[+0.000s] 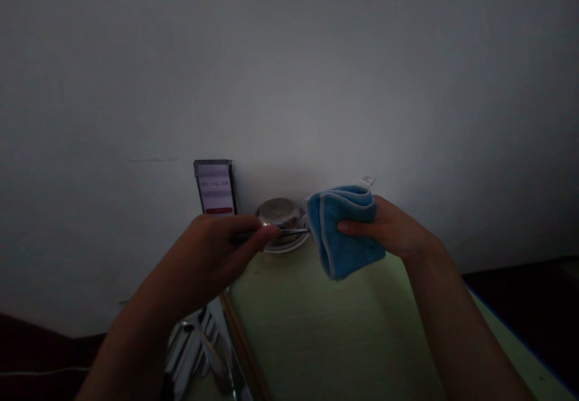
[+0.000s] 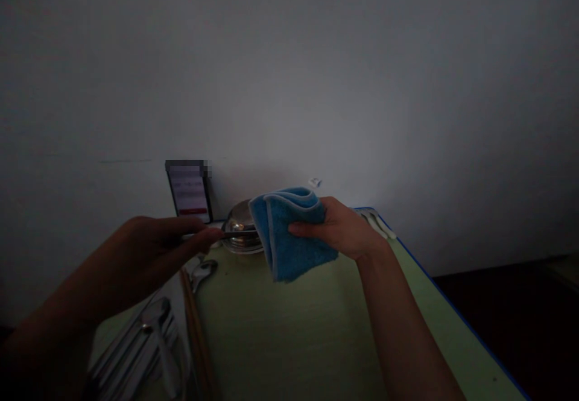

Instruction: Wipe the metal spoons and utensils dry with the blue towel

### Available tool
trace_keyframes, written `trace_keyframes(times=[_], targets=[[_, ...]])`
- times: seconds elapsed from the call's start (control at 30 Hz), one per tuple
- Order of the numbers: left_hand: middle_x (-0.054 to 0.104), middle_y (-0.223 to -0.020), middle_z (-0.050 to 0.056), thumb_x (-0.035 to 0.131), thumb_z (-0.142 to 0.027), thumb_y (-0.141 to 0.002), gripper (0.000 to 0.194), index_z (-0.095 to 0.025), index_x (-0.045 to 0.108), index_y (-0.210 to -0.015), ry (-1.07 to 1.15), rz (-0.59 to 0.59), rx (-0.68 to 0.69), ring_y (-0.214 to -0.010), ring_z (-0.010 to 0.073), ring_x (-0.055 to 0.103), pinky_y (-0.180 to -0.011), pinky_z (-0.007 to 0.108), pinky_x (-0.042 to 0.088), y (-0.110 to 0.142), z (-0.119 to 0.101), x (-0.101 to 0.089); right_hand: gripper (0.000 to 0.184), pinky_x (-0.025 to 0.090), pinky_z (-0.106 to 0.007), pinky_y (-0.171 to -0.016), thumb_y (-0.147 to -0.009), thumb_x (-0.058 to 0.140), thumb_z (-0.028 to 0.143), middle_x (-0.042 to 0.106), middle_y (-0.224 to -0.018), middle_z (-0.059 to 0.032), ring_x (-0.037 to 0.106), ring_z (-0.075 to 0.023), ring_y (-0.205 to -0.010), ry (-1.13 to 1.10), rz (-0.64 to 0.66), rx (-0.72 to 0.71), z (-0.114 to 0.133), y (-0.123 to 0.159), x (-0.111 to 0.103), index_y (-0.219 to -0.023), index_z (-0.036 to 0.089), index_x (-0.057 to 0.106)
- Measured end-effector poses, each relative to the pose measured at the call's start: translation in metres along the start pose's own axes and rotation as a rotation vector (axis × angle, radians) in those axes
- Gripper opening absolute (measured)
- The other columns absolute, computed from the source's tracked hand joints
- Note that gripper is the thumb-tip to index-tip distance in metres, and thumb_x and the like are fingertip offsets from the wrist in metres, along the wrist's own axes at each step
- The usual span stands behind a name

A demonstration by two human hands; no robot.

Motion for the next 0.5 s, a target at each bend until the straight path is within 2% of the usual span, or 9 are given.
trace_keyframes(times=[0.23,0.5], targets=[[0.044,-0.043,-0.005,0.042,-0.043,-0.082,0.037,-0.016,0.061,-0.064,-0.006,0.004,-0.014,-0.039,0.0067,0.041,-0.041,0.018,0.027,0.0003,-0.0042,-0.0026,0.031,0.051,-0.035,-0.075,-0.062,0.072,0.024,0.068,-0.089,-0.0001,0.064,-0.0174,-0.079,-0.089,-0.016,0.037,-0.0013,-0.0020,0.0042,-0.092,0.022,0.064],[0.039,-0.040,-0.005,0.041,-0.042,-0.082,0.040,-0.016,0.057,-0.057,-0.019,0.005,-0.006,-0.037,0.0064,0.038,-0.040,0.019,0.025,-0.0029,-0.0071,-0.0019,0.033,0.051,-0.032,-0.070,-0.058,0.073,0.036,0.070,-0.086,-0.0012,0.064,-0.0197,-0.078,0.201,-0.080,0.062,0.0041,-0.0019,0.0025,-0.087,0.023,0.065]])
Point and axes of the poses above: each hand's wrist, its own y-axis away from the middle knuckle, its own x-axis out of the palm, z = x × y, the point moved 5 cm from there along -y, towards the middle knuckle
